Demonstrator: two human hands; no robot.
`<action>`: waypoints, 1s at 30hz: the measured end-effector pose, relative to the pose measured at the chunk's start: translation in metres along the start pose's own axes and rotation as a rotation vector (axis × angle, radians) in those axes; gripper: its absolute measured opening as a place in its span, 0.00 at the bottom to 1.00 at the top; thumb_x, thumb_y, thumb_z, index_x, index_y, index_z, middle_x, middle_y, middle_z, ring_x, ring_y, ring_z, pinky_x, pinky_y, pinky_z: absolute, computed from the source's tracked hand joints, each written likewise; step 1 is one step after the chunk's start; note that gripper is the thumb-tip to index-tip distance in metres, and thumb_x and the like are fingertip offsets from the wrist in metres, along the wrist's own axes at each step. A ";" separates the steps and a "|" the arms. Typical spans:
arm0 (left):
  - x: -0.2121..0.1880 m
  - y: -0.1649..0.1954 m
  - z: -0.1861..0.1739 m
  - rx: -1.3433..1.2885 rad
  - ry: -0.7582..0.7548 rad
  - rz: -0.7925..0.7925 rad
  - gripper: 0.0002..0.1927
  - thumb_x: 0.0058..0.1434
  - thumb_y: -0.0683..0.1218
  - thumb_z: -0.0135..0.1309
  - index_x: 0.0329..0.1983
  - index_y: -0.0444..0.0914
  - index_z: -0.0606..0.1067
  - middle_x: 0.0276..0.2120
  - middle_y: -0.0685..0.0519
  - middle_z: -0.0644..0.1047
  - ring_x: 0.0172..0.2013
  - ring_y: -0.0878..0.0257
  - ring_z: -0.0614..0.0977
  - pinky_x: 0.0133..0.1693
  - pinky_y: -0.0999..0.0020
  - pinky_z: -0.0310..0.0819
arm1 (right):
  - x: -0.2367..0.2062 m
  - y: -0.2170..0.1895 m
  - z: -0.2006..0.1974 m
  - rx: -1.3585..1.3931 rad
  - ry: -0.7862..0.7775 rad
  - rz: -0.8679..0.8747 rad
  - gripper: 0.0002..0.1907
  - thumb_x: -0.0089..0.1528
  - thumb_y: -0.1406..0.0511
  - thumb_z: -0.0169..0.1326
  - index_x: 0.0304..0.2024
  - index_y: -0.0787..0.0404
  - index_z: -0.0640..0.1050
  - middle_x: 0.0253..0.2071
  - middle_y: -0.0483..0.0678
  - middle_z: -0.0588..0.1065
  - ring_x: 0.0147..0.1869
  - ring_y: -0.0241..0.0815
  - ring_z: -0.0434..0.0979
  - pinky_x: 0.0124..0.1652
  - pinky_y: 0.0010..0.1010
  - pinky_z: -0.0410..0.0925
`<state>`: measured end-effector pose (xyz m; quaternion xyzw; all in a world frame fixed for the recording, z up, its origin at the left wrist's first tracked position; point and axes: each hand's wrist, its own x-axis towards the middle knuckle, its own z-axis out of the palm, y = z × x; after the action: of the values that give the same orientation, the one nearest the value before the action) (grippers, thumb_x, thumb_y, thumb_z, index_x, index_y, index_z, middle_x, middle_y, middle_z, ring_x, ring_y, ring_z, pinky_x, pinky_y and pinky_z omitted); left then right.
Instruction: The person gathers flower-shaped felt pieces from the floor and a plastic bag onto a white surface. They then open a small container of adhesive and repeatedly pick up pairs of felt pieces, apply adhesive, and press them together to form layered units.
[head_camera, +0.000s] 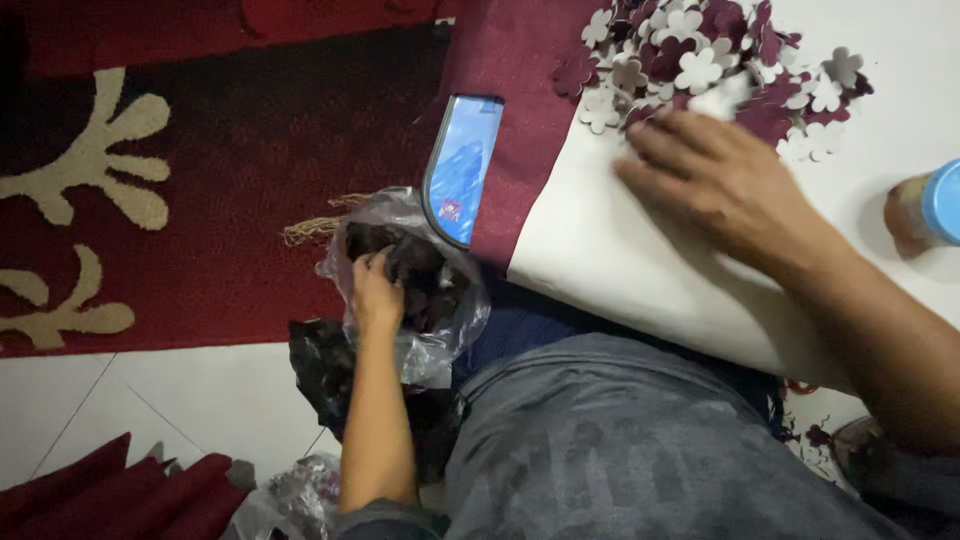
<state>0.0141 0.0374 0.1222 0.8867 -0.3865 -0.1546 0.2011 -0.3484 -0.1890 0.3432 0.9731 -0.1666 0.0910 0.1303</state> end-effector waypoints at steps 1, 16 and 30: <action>0.001 -0.005 -0.005 -0.029 0.013 0.000 0.29 0.52 0.36 0.62 0.59 0.44 0.76 0.58 0.43 0.73 0.58 0.45 0.74 0.60 0.55 0.69 | -0.003 0.004 -0.002 -0.017 0.012 0.041 0.20 0.63 0.65 0.58 0.59 0.54 0.81 0.63 0.51 0.76 0.68 0.51 0.74 0.65 0.41 0.68; -0.027 0.003 -0.128 -1.078 -0.022 -0.302 0.15 0.69 0.44 0.52 0.59 0.40 0.76 0.51 0.54 0.80 0.50 0.62 0.80 0.50 0.63 0.75 | -0.012 -0.049 -0.029 0.084 0.081 0.241 0.17 0.65 0.66 0.66 0.56 0.61 0.82 0.60 0.55 0.78 0.68 0.50 0.75 0.66 0.38 0.70; -0.037 0.128 -0.176 -1.020 -0.120 0.295 0.10 0.76 0.39 0.52 0.58 0.34 0.77 0.52 0.51 0.80 0.54 0.61 0.81 0.58 0.66 0.76 | -0.054 -0.050 -0.016 0.255 0.185 0.479 0.23 0.65 0.67 0.67 0.60 0.66 0.78 0.66 0.61 0.73 0.74 0.58 0.70 0.71 0.46 0.64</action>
<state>-0.0143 0.0269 0.3412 0.6025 -0.3935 -0.3434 0.6035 -0.3832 -0.1223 0.3353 0.9021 -0.3664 0.2280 -0.0039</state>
